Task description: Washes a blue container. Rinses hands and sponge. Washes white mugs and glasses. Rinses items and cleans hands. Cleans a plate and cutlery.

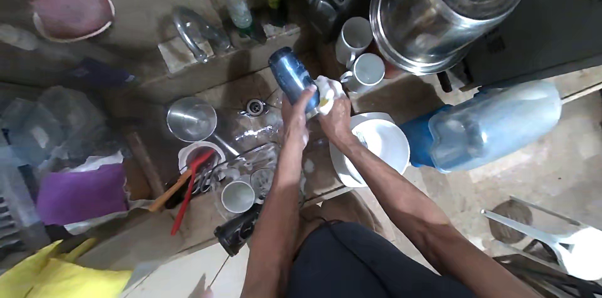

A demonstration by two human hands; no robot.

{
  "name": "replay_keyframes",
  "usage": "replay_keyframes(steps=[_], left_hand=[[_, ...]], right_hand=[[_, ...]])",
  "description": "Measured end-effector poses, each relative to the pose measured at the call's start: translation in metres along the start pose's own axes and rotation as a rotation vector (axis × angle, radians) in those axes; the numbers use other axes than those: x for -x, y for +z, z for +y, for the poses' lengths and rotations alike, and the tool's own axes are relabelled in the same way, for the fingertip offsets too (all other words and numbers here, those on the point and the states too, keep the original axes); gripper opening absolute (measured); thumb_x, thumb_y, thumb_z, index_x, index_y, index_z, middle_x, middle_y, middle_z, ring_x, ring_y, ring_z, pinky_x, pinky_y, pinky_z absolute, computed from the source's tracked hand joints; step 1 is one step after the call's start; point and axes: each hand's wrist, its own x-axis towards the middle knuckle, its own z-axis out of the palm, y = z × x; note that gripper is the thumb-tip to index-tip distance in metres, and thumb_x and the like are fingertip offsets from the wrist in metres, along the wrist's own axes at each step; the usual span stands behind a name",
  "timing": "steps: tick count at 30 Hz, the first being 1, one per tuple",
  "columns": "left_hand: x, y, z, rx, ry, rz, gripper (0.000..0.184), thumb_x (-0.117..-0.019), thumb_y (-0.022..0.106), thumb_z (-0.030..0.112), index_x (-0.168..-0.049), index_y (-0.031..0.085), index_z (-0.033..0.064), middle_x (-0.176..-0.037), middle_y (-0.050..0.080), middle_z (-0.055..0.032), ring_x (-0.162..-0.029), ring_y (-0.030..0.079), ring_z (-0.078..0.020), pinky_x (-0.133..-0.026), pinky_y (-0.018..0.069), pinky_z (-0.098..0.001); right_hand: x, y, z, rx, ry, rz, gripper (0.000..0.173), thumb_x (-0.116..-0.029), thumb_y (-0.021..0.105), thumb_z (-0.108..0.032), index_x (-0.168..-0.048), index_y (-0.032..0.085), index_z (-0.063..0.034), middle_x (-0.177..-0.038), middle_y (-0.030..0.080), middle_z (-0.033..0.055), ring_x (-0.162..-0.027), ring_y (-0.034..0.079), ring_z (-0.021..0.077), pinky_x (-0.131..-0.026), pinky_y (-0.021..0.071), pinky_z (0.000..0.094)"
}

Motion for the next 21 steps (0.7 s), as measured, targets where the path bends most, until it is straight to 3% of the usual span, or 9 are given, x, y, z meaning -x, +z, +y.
replay_keyframes(steps=[3,5,8,10,11,13,16,18,21], left_hand=[[0.002,-0.014,0.002,0.025,-0.078,-0.052,0.075,-0.0880,0.078,0.038,-0.152,0.042,0.0199,-0.135,0.061,-0.0117,-0.119,0.064,-0.0265,-0.094,0.0573,-0.0504],[0.005,-0.025,0.013,0.019,-0.067,-0.079,0.072,-0.0877,0.078,0.035,-0.149,0.044,0.0174,-0.132,0.062,-0.0118,-0.116,0.064,-0.0255,-0.093,0.0573,-0.0479],[0.012,-0.030,0.016,-0.010,-0.027,-0.114,0.061,-0.0891,0.076,0.031,-0.141,0.052,0.0099,-0.122,0.066,-0.0123,-0.107,0.067,-0.0233,-0.089,0.0591,-0.0437],[0.021,-0.035,0.012,-0.062,-0.031,-0.170,0.051,-0.0908,0.074,0.028,-0.134,0.056,0.0064,-0.113,0.068,-0.0116,-0.099,0.068,-0.0213,-0.084,0.0597,-0.0408],[0.030,-0.037,0.013,-0.103,-0.056,-0.204,0.046,-0.0923,0.071,0.027,-0.131,0.057,0.0070,-0.110,0.069,-0.0107,-0.094,0.069,-0.0202,-0.081,0.0598,-0.0401],[0.054,-0.044,0.018,-0.155,-0.147,-0.315,0.048,-0.0903,0.070,0.033,-0.133,0.057,0.0151,-0.108,0.070,-0.0069,-0.089,0.069,-0.0178,-0.074,0.0597,-0.0383],[0.055,-0.042,0.016,0.126,-0.262,-0.398,0.038,-0.0829,0.069,0.030,-0.117,0.062,0.0151,-0.093,0.071,-0.0052,-0.079,0.071,-0.0162,-0.066,0.0618,-0.0355],[0.047,-0.041,0.006,0.422,-0.270,-0.525,0.028,-0.0868,0.066,0.039,-0.104,0.065,0.0179,-0.088,0.072,-0.0031,-0.078,0.072,-0.0138,-0.066,0.0623,-0.0335],[0.037,-0.040,0.004,0.641,-0.281,-0.705,0.041,-0.0767,0.077,0.052,-0.101,0.072,0.0190,-0.092,0.075,-0.0050,-0.083,0.073,-0.0162,-0.071,0.0631,-0.0369]], right_hand=[[0.009,-0.015,0.011,-0.189,-0.137,-0.185,0.069,-0.0818,0.079,-0.011,-0.144,0.053,0.0020,-0.141,0.058,0.0229,-0.129,0.059,0.0344,-0.108,0.0492,0.0502],[0.018,-0.032,0.011,-0.359,-0.091,-0.333,0.073,-0.0862,0.077,-0.010,-0.152,0.046,-0.0065,-0.150,0.053,0.0147,-0.131,0.057,0.0285,-0.108,0.0491,0.0486],[0.020,-0.037,0.013,-0.610,0.102,-0.435,0.065,-0.0933,0.068,-0.028,-0.154,0.046,-0.0172,-0.146,0.057,0.0048,-0.124,0.060,0.0175,-0.101,0.0541,0.0420],[0.008,-0.029,0.007,-0.721,0.159,-0.425,0.073,-0.0885,0.070,-0.032,-0.155,0.044,-0.0186,-0.141,0.060,0.0022,-0.113,0.062,0.0119,-0.091,0.0562,0.0343],[-0.003,-0.021,0.001,-0.774,0.233,-0.390,0.071,-0.0836,0.079,-0.026,-0.147,0.051,-0.0142,-0.131,0.065,0.0052,-0.110,0.066,0.0143,-0.090,0.0587,0.0365],[-0.025,-0.012,-0.006,-0.918,0.388,-0.373,0.056,-0.0834,0.080,-0.014,-0.134,0.057,-0.0083,-0.112,0.069,0.0075,-0.098,0.068,0.0159,-0.084,0.0604,0.0367],[-0.041,-0.003,0.008,-1.328,0.514,-0.458,0.019,-0.1023,0.054,-0.018,-0.120,0.059,-0.0115,-0.097,0.071,0.0033,-0.088,0.069,0.0121,-0.078,0.0606,0.0326],[-0.041,0.000,0.005,-1.445,0.529,-0.467,0.024,-0.1086,0.041,-0.026,-0.106,0.063,-0.0160,-0.086,0.073,-0.0016,-0.078,0.070,0.0066,-0.069,0.0609,0.0267],[-0.057,0.001,0.007,-1.475,0.607,-0.568,0.031,-0.1102,0.034,-0.026,-0.104,0.062,-0.0151,-0.084,0.072,0.0005,-0.076,0.069,0.0092,-0.067,0.0601,0.0289]])
